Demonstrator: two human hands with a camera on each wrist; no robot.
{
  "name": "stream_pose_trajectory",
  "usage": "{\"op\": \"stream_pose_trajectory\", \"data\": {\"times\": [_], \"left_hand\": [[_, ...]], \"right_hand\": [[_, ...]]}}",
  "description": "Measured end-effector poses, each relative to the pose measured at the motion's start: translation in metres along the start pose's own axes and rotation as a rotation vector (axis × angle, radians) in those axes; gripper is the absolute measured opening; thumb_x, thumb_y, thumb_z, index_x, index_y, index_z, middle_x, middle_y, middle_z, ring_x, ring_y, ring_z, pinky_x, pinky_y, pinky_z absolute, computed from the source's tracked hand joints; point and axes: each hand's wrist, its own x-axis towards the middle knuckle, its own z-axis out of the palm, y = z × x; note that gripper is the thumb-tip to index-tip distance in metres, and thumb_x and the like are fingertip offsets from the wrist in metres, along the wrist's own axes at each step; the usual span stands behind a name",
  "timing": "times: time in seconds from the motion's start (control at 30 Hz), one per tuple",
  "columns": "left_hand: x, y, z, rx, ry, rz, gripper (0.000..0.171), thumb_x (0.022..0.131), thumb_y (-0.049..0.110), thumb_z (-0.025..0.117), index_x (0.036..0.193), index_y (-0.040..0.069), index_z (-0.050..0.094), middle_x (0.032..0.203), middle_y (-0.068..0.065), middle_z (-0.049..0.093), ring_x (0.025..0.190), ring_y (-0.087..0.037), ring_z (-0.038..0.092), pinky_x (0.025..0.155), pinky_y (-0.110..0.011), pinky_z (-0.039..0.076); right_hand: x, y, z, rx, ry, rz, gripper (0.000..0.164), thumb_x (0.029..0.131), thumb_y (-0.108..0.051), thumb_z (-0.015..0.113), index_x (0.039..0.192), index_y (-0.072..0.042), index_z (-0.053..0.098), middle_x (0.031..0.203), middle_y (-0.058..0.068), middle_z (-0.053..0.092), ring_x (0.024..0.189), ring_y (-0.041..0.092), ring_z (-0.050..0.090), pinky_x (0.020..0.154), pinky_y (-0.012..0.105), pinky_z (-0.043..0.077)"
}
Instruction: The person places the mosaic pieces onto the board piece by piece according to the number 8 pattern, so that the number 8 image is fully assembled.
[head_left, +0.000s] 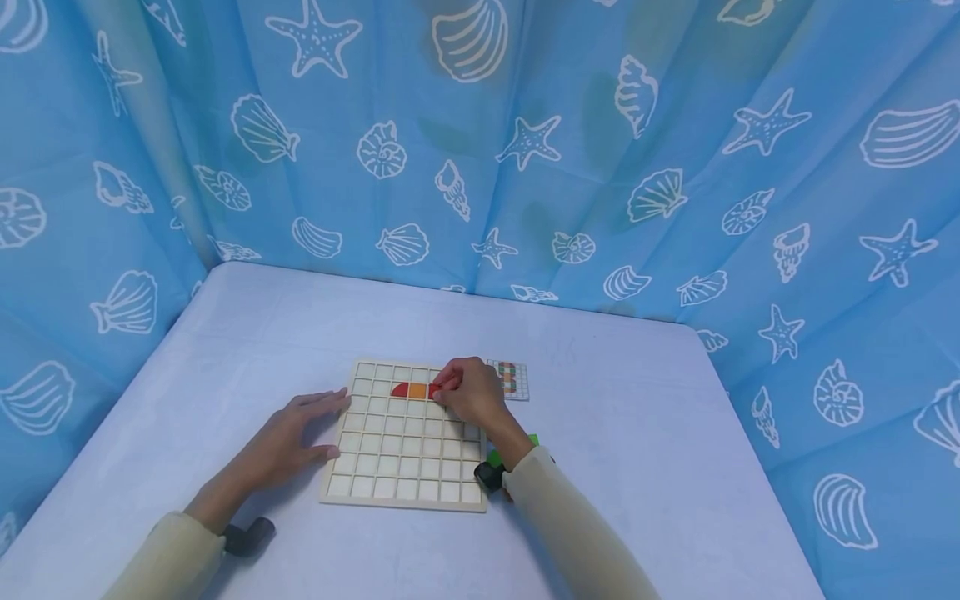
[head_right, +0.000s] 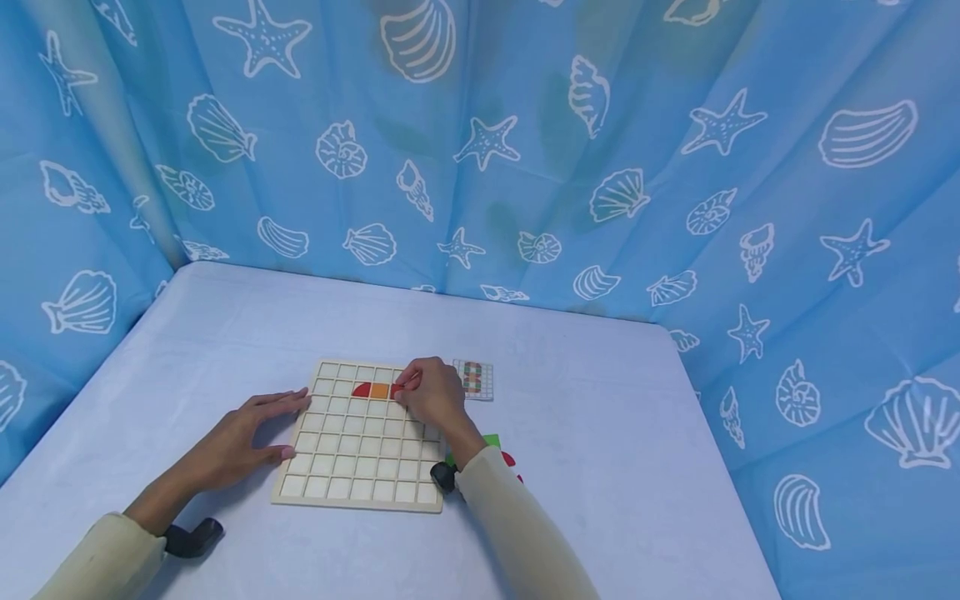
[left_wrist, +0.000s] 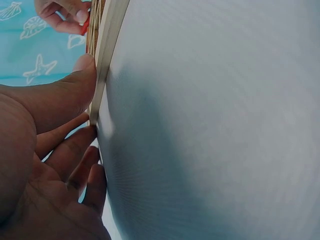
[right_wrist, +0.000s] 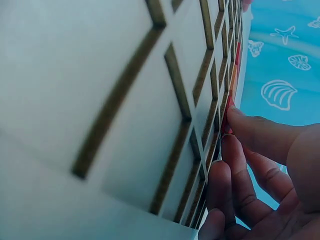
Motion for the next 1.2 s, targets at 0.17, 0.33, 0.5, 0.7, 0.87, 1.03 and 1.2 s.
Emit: {"op": "stream_pose_trajectory", "data": {"times": [0.17, 0.33, 0.5, 0.7, 0.87, 1.03, 1.2], "left_hand": [[0.001, 0.001, 0.000, 0.002, -0.001, -0.007, 0.082, 0.084, 0.013, 0.090, 0.157, 0.012, 0.053, 0.167, -0.012, 0.046, 0.153, -0.047, 0.041, 0.121, -0.069, 0.038], [0.000, 0.001, -0.001, -0.001, -0.003, -0.010, 0.081, 0.084, 0.013, 0.089, 0.156, 0.012, 0.053, 0.167, -0.013, 0.047, 0.153, -0.047, 0.040, 0.121, -0.069, 0.038], [0.000, 0.001, -0.001, -0.005, -0.007, -0.011, 0.081, 0.085, 0.013, 0.089, 0.157, 0.012, 0.053, 0.167, -0.014, 0.046, 0.154, -0.047, 0.039, 0.121, -0.070, 0.037], [0.000, 0.001, -0.001, -0.009, -0.010, -0.007, 0.080, 0.086, 0.013, 0.088, 0.157, 0.012, 0.052, 0.168, -0.013, 0.046, 0.154, -0.047, 0.040, 0.121, -0.069, 0.038], [0.000, 0.001, -0.001, -0.012, -0.014, -0.004, 0.080, 0.086, 0.013, 0.088, 0.157, 0.011, 0.052, 0.167, -0.014, 0.046, 0.153, -0.047, 0.040, 0.121, -0.070, 0.037], [0.000, 0.001, -0.001, -0.006, -0.018, -0.006, 0.080, 0.086, 0.014, 0.088, 0.157, 0.011, 0.052, 0.167, -0.014, 0.046, 0.153, -0.048, 0.039, 0.121, -0.070, 0.037], [0.001, 0.001, -0.001, 0.003, -0.016, -0.008, 0.080, 0.085, 0.014, 0.088, 0.157, 0.011, 0.052, 0.167, -0.015, 0.046, 0.153, -0.047, 0.040, 0.121, -0.070, 0.037]], "right_hand": [[0.001, -0.001, 0.001, -0.037, 0.000, 0.012, 0.005, 0.092, -0.016, 0.084, 0.093, -0.018, 0.080, 0.075, -0.001, 0.067, 0.072, 0.017, 0.061, 0.065, 0.031, 0.048], [0.001, 0.001, 0.000, -0.018, 0.000, -0.001, 0.010, 0.089, -0.012, 0.085, 0.095, -0.018, 0.080, 0.080, -0.001, 0.070, 0.075, 0.017, 0.062, 0.067, 0.031, 0.050], [-0.005, 0.007, -0.009, 0.057, 0.004, 0.000, 0.010, 0.093, -0.016, 0.083, 0.101, -0.018, 0.080, 0.088, 0.000, 0.071, 0.081, 0.018, 0.063, 0.070, 0.031, 0.054], [-0.016, 0.021, -0.028, 0.083, 0.059, -0.017, 0.013, 0.094, -0.020, 0.083, 0.106, -0.019, 0.079, 0.090, -0.001, 0.071, 0.081, 0.019, 0.063, 0.071, 0.026, 0.056], [-0.029, 0.034, -0.045, 0.087, 0.076, 0.001, 0.015, 0.094, -0.019, 0.083, 0.108, -0.018, 0.079, 0.092, 0.000, 0.071, 0.083, 0.019, 0.063, 0.075, 0.025, 0.057], [-0.039, 0.048, -0.054, 0.077, 0.100, 0.044, 0.016, 0.093, -0.016, 0.084, 0.108, -0.019, 0.079, 0.092, 0.000, 0.071, 0.083, 0.019, 0.063, 0.076, 0.025, 0.057], [-0.044, 0.057, -0.056, 0.064, 0.091, 0.106, 0.018, 0.091, -0.016, 0.086, 0.107, -0.022, 0.081, 0.093, 0.000, 0.071, 0.085, 0.020, 0.063, 0.073, 0.025, 0.058]]}}
